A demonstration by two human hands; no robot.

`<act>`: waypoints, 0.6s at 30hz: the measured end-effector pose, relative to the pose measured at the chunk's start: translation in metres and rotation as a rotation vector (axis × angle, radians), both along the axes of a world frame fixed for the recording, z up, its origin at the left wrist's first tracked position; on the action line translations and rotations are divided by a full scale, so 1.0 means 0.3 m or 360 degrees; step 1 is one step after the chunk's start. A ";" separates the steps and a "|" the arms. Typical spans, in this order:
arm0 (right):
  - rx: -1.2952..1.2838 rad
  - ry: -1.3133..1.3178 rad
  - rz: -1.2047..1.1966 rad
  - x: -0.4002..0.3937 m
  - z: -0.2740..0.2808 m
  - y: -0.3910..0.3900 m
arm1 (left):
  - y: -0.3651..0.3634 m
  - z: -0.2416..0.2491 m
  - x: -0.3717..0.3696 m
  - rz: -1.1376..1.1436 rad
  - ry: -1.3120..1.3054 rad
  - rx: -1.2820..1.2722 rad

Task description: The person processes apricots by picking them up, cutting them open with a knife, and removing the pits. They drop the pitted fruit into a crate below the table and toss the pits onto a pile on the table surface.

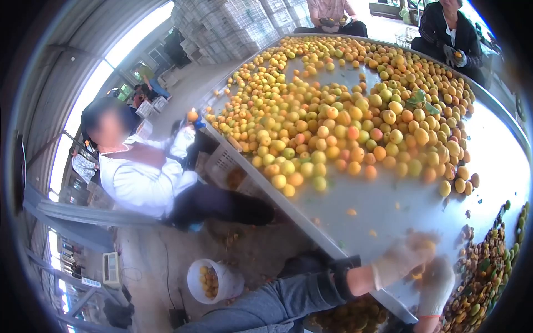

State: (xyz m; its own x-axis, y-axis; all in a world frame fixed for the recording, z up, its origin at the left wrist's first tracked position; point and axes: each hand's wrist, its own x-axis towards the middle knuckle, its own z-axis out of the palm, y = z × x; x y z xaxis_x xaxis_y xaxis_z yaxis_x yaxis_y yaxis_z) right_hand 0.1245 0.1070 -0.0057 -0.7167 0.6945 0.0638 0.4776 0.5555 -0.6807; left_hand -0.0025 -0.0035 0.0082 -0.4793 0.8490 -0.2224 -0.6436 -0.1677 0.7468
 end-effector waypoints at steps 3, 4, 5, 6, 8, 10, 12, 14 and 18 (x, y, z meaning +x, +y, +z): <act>0.0215 -0.0052 0.0177 -0.031 -0.054 -0.028 | -0.007 0.026 -0.011 -0.0047 0.0050 0.0055; 0.0134 -0.0066 0.0194 -0.048 -0.038 -0.054 | -0.012 0.033 -0.016 -0.0095 0.0114 0.0045; 0.0137 -0.0070 0.0199 -0.046 -0.071 -0.048 | -0.006 0.027 -0.012 -0.0025 0.0078 0.0092; 0.0203 -0.0154 0.0228 -0.039 -0.128 -0.037 | 0.002 0.016 -0.010 -0.0021 0.0072 0.0094; 0.0275 -0.0240 0.0256 -0.035 -0.162 -0.035 | 0.020 -0.004 -0.010 0.0017 0.0023 0.0107; 0.0450 -0.0373 0.0147 -0.048 -0.153 -0.049 | 0.017 0.015 -0.013 0.0007 0.0066 0.0102; 0.0457 -0.0281 0.0204 -0.053 -0.123 -0.062 | -0.004 0.023 -0.009 0.0013 0.0088 0.0074; 0.0195 -0.0433 0.0100 -0.063 -0.082 -0.075 | -0.015 0.032 -0.017 -0.0007 0.0073 0.0104; 0.0182 -0.0348 0.0120 -0.058 -0.102 -0.069 | -0.020 0.025 -0.033 -0.0066 -0.0223 0.0025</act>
